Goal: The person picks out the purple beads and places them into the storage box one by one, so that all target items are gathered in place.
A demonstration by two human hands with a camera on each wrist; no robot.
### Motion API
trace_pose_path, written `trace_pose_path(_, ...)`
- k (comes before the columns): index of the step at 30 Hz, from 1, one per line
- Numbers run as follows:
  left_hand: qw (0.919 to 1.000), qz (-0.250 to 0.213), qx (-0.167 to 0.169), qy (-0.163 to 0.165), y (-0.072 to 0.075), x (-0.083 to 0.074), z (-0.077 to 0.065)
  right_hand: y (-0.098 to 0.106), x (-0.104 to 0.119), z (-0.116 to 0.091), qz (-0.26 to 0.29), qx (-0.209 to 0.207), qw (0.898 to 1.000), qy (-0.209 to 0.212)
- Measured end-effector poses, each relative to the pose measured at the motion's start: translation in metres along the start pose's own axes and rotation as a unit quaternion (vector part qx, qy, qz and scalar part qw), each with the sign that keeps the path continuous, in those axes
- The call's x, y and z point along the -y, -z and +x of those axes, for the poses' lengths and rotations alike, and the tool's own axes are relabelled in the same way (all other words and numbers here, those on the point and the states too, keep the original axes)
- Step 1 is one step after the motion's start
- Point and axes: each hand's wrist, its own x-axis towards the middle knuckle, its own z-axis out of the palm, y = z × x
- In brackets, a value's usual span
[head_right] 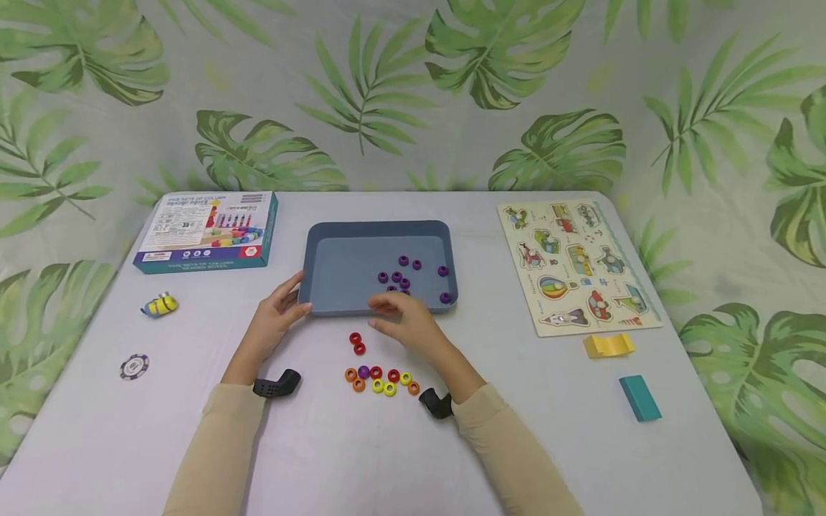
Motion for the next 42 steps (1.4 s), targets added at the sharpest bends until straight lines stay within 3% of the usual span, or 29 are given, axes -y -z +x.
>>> trace_pose_path(4,1.0000,-0.003,0.003,0.000,0.000,-0.001,0.001,-0.013,0.007,-0.018,0.021,0.050,0.998,-0.031)
trace_pose_path(9,1.0000,-0.003,0.009,0.003,0.000,-0.005,0.001,-0.026,-0.011,-0.032,0.020,0.106,0.993,-0.047)
trace_pose_path(14,0.9999,-0.011,0.006,0.001,-0.001,-0.019,-0.003,-0.035,-0.029,-0.038,-0.010,0.124,0.992,-0.036)
trace_pose_path(20,0.9999,-0.010,0.005,-0.001,-0.002,-0.031,-0.006,-0.041,-0.030,-0.039,-0.071,0.127,0.989,-0.013)
trace_pose_path(24,0.9999,-0.014,0.003,-0.004,-0.002,-0.030,-0.006,-0.043,-0.027,-0.039,-0.070,0.103,0.992,-0.022)
trace_pose_path(28,0.9998,-0.017,0.007,-0.001,-0.001,-0.022,-0.004,-0.036,-0.020,-0.036,-0.033,0.045,0.998,-0.029)
trace_pose_path(35,1.0000,-0.006,0.003,-0.001,0.000,-0.005,0.000,0.008,0.009,-0.008,0.017,-0.079,0.996,0.020)
trace_pose_path(38,1.0000,-0.006,0.002,0.000,0.000,-0.003,0.000,0.025,-0.009,0.009,0.019,-0.096,0.995,0.004)
trace_pose_path(42,0.9998,-0.017,0.002,0.005,-0.001,-0.008,-0.002,0.040,-0.043,0.029,-0.018,-0.098,0.994,-0.047)
